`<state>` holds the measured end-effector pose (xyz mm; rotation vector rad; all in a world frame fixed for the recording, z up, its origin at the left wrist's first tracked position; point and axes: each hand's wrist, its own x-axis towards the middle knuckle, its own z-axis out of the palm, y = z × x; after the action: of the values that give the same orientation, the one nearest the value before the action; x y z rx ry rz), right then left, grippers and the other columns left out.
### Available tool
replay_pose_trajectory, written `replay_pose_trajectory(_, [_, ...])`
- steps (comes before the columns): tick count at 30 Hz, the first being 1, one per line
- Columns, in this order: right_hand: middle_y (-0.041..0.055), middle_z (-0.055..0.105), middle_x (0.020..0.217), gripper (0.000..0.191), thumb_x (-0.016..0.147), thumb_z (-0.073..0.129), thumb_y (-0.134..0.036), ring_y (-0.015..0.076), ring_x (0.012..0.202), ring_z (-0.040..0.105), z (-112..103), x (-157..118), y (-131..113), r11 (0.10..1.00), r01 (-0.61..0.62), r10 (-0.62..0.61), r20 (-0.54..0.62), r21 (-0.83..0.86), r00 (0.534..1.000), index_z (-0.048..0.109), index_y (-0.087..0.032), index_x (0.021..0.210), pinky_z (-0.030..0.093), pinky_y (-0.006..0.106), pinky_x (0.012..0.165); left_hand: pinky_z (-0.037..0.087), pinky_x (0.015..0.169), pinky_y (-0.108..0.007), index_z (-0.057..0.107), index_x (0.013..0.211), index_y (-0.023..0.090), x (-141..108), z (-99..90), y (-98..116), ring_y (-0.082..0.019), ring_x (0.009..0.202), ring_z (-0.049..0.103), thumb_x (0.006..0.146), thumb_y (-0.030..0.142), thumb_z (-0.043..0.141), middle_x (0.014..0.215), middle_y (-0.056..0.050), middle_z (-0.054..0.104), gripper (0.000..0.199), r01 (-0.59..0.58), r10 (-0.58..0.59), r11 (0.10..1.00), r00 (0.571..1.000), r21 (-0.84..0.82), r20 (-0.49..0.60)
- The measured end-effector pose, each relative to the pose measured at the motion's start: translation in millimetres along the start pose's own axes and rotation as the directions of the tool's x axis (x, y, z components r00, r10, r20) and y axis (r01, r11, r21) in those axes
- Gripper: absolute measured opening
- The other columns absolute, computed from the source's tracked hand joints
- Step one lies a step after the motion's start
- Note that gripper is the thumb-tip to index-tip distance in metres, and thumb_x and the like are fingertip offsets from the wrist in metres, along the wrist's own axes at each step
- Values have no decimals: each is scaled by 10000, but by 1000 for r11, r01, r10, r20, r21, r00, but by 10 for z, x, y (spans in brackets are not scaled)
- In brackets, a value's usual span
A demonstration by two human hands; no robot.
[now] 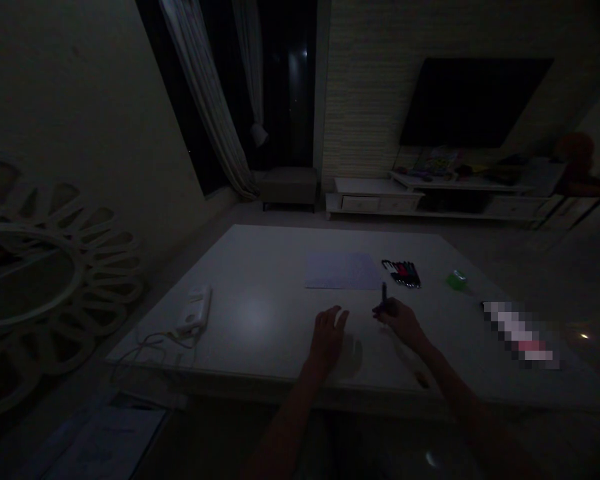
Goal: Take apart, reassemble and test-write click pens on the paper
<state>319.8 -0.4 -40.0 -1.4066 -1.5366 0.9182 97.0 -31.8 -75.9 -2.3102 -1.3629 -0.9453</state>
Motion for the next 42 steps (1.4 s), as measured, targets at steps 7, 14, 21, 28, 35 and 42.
replay_pose_trajectory(7, [1, 572, 650, 171, 637, 571, -371, 153, 585, 528, 106, 238, -146, 772, 18, 132, -187, 636, 973, 486, -230, 682, 411, 285, 530, 445, 906, -409, 485, 1169, 180, 29, 27, 5, -213, 1060, 528, 796, 58, 493, 1171, -98, 547, 393, 42, -40, 999, 994, -18, 100])
replay_pose_trajectory(14, [55, 508, 677, 562, 706, 254, -791, 221, 711, 507, 91, 666, -296, 702, -36, -14, 63, 712, 998, 323, -249, 575, 434, 363, 581, 445, 888, -403, 520, 1087, 166, 70, 19, 13, -200, 997, 542, 785, 19, 477, 1113, -85, 569, 339, 76, -68, 996, 982, -36, 178])
replay_pose_trajectory(21, [32, 473, 659, 533, 711, 316, -760, 195, 666, 465, 103, 1000, 34, 392, -50, 25, 43, 919, 999, 391, -241, 610, 402, 337, 563, 432, 901, -406, 520, 1078, 164, 63, 79, 4, -205, 1024, 517, 792, 35, 468, 1124, -88, 555, 318, 92, -83, 995, 963, -23, 257])
replay_pose_trajectory(28, [21, 480, 661, 478, 732, 375, -705, 178, 647, 463, 42, 1048, 195, 264, -34, 102, 7, 964, 995, 466, -242, 661, 410, 329, 561, 431, 876, -404, 528, 1004, 182, 158, 34, 20, -203, 987, 511, 804, 59, 454, 1058, -71, 562, 246, 146, -122, 989, 926, -39, 358])
replay_pose_trajectory(35, [28, 502, 711, 497, 748, 343, -693, 184, 667, 473, 21, 1060, 143, 217, -46, 138, 16, 975, 990, 569, -252, 791, 413, 337, 562, 428, 884, -407, 531, 1019, 195, 160, 33, 3, -206, 1003, 499, 793, 56, 458, 1081, -73, 554, 275, 165, -132, 984, 920, -60, 368])
replay_pose_trajectory(42, [39, 535, 765, 516, 748, 364, -684, 185, 685, 482, 18, 1041, 120, 144, -24, 85, 12, 989, 996, 601, -256, 913, 411, 331, 566, 432, 885, -408, 539, 1010, 194, 176, 26, 3, -212, 999, 494, 799, 66, 459, 1068, -68, 551, 259, 173, -135, 982, 917, -71, 374])
